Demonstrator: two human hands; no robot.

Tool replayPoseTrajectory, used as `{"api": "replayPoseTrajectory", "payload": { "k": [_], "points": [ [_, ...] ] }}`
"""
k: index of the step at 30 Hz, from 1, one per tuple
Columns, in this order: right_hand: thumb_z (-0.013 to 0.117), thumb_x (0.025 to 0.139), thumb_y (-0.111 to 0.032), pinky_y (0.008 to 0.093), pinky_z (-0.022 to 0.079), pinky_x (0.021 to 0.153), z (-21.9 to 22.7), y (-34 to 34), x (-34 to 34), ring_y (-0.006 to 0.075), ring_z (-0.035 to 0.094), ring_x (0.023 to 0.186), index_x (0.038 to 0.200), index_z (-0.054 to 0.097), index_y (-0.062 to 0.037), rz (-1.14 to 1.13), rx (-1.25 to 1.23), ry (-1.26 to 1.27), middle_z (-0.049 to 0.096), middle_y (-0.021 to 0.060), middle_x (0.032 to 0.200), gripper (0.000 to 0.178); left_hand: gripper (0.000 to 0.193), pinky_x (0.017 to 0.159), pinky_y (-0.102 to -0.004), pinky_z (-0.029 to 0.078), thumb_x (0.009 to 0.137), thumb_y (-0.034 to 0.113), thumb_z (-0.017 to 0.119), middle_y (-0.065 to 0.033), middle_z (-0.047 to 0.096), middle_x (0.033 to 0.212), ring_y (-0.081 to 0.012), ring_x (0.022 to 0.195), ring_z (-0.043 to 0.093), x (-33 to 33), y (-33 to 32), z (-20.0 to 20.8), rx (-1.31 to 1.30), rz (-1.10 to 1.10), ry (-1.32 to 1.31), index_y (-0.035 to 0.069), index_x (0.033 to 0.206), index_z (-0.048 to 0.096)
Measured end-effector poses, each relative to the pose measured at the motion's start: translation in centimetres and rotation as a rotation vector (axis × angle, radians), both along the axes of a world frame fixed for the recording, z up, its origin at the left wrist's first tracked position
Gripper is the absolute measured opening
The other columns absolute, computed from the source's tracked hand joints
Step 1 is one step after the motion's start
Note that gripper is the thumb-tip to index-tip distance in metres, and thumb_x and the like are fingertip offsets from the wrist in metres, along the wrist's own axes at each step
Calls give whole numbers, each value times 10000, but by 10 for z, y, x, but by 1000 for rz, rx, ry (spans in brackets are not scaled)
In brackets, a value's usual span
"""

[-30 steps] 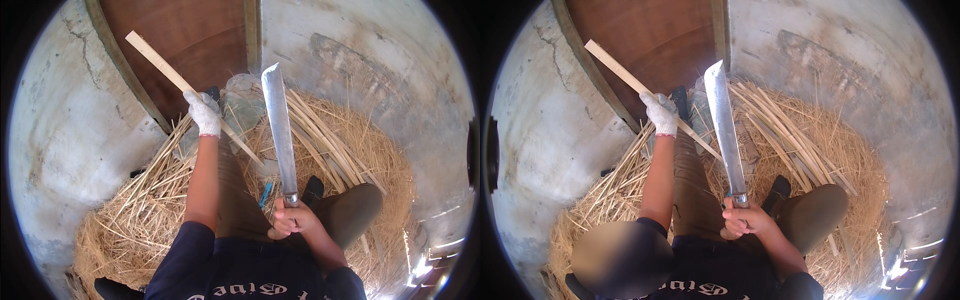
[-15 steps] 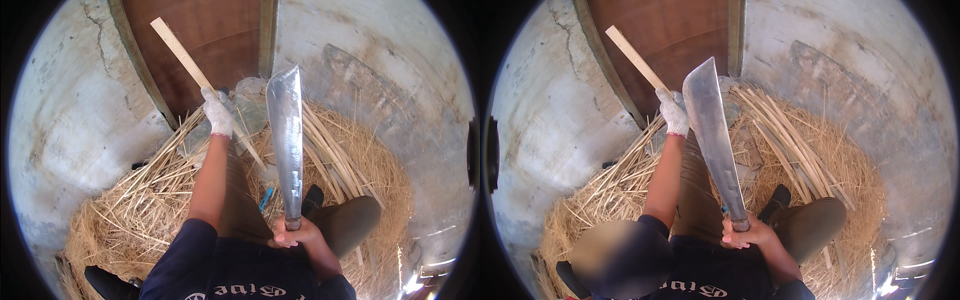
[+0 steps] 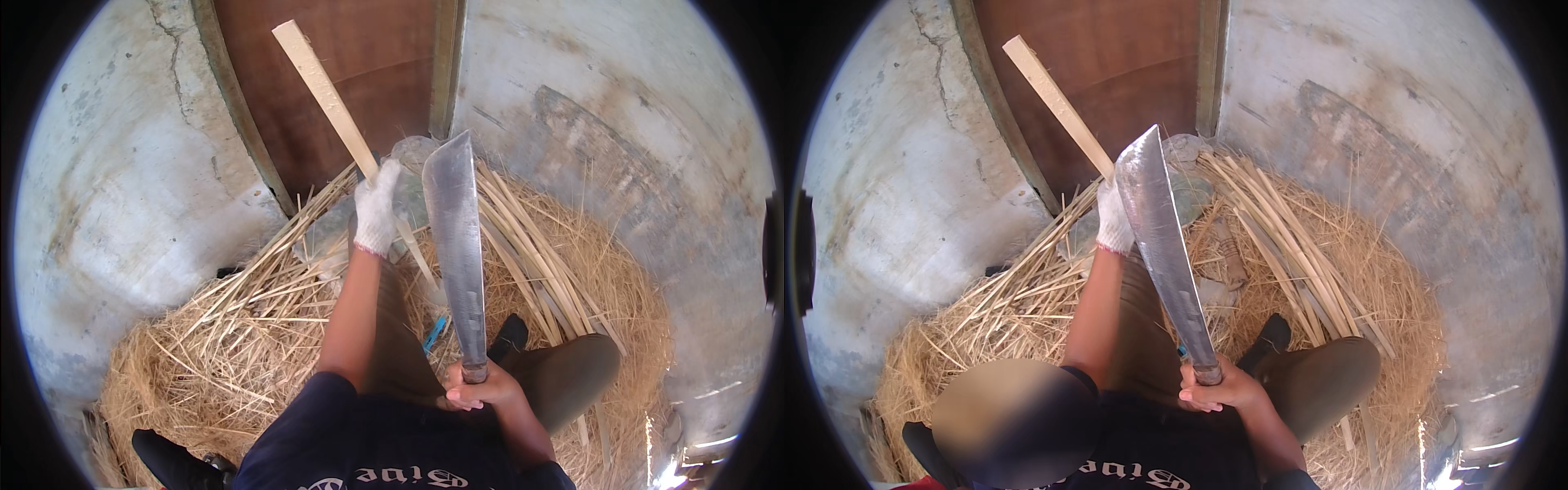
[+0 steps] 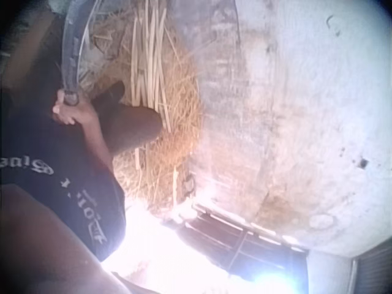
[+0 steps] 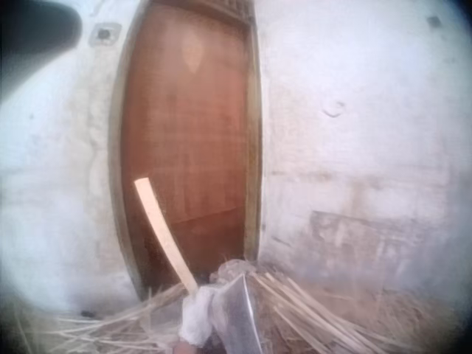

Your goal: The person sits on a straw-covered floor and uses a large knife to split a long bamboo pole into thin strips. They hold the pole with a gloved left hand and repeatedly strike it with the knife in their right hand to separate the layers.

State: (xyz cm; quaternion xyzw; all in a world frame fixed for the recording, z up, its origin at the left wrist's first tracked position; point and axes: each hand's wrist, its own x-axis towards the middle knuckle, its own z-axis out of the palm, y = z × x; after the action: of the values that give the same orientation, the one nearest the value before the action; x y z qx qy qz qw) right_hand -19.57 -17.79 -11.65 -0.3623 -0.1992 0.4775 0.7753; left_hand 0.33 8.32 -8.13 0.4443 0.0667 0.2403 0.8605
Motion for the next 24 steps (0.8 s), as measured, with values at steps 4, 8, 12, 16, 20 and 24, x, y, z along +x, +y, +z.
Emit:
{"api": "replayPoseTrajectory", "payload": {
  "k": [4,8,12,16,20,24],
  "points": [
    [618,946,71,272,336,474,-9,3,1,71,408,409,763,455,-79,-18,25,9,467,3,505,287,479,504,-267,359,1048,396,593,50,432,627,-78,536,409,-37,-7,30,1,-101,-263,-44,1213,689],
    [621,940,81,267,346,480,-7,0,2,72,424,416,748,456,-82,-42,-6,1,468,2,506,301,537,523,-261,432,1039,472,507,-23,610,874,-113,683,555,-72,-5,62,32,-218,-260,-7,1209,679],
    [633,920,85,267,356,489,1,2,2,67,436,426,721,462,-83,-51,-81,-47,466,-9,510,311,327,490,-254,392,947,163,663,-5,566,675,-110,543,493,-99,-19,91,105,-186,-178,-65,1180,684],
    [651,902,78,257,352,476,-1,-2,2,57,450,437,710,472,-89,-66,-111,-71,481,-15,529,311,262,433,-263,384,899,99,754,-22,591,666,-110,509,514,-112,-32,97,40,-159,-278,-55,1108,720],
    [665,903,63,242,335,455,-4,-3,1,51,460,443,711,473,-94,-65,-124,-93,495,-12,545,314,240,412,-257,373,886,100,784,-31,608,671,-104,478,502,-125,-30,109,-93,-188,-266,-49,1065,726],
    [669,910,53,240,329,450,-3,-5,1,48,460,444,715,471,-93,-63,-155,-127,493,-12,546,313,206,421,-249,383,881,78,782,-45,637,705,-104,493,524,-128,-32,113,48,-151,-222,-40,1039,725]
  ]
}}
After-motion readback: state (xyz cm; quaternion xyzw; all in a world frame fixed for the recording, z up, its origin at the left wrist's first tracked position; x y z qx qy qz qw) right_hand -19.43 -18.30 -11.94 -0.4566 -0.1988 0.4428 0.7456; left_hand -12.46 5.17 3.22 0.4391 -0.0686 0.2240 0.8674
